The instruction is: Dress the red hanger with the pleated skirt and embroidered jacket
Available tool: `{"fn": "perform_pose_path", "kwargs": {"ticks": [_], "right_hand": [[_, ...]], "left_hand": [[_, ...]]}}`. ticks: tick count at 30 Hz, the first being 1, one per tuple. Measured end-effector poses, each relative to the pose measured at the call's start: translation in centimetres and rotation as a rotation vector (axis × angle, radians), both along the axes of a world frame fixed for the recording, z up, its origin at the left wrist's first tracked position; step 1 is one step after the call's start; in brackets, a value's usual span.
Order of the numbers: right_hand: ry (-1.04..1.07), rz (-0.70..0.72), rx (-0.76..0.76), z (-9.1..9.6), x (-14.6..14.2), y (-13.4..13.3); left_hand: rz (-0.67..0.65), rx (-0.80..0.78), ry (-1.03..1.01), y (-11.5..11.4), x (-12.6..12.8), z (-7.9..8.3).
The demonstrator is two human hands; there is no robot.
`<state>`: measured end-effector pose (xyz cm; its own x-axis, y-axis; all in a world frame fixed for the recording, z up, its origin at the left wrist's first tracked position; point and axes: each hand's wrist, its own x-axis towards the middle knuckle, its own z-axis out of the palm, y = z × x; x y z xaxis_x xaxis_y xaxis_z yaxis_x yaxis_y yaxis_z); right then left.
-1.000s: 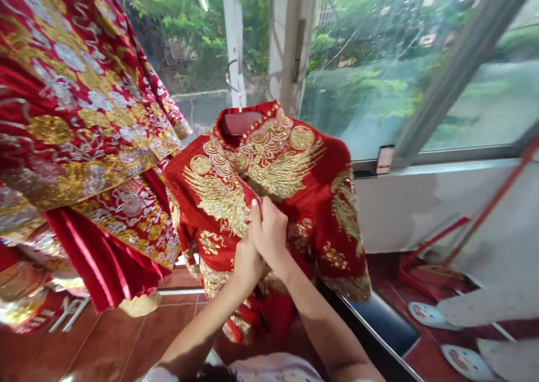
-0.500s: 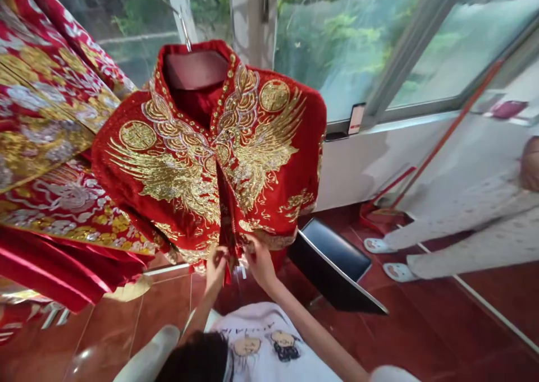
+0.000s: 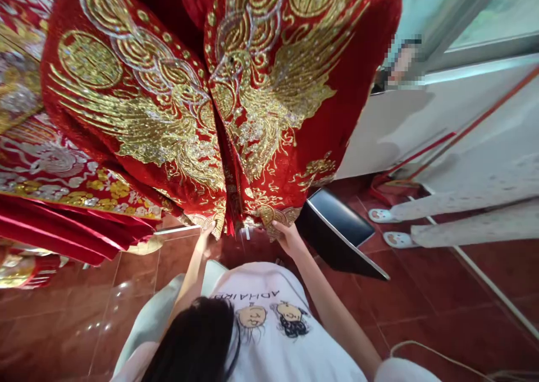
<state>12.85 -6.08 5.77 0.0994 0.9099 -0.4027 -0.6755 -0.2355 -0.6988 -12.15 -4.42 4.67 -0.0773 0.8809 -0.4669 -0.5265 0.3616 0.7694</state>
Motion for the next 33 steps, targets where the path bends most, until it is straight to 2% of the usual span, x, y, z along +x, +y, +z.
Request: {"fn": "perform_pose_path", "kwargs": {"ticks": [5, 8, 11, 13, 16, 23, 33], "right_hand": [[-0.001, -0.027, -0.043, 2.1, -2.6, -1.7], [0.024, -0.039, 0.003, 3.2, -3.7, -2.1], [0.035, 0.008, 0.044, 4.3, -4.3, -2.4], [0.044, 0.015, 0.049, 5.1, -4.4, -2.6], [0.054, -0.011, 0.055, 6.1, -4.3, -3.1], [0.004, -0.101, 0.047, 7.0, -4.7, -3.6], [-0.036, -0.105, 0.033, 7.3, -4.9, -3.6]], "left_hand": [[-0.131, -0.006, -0.044, -1.9, 3.0, 1.5], [-0.126, -0.007, -0.04, -2.6, 5.2, 2.8], [-0.158, -0.008, -0.045, -3.2, 6.9, 4.3], [-0.187, -0.023, -0.065, -3.5, 7.7, 5.3], [-0.16, -0.023, -0.095, -3.8, 8.5, 6.2], [-0.067, 0.095, -0.131, -3.8, 9.8, 6.4], [-0.059, 0.043, -0.096, -3.4, 9.9, 6.3]]}}
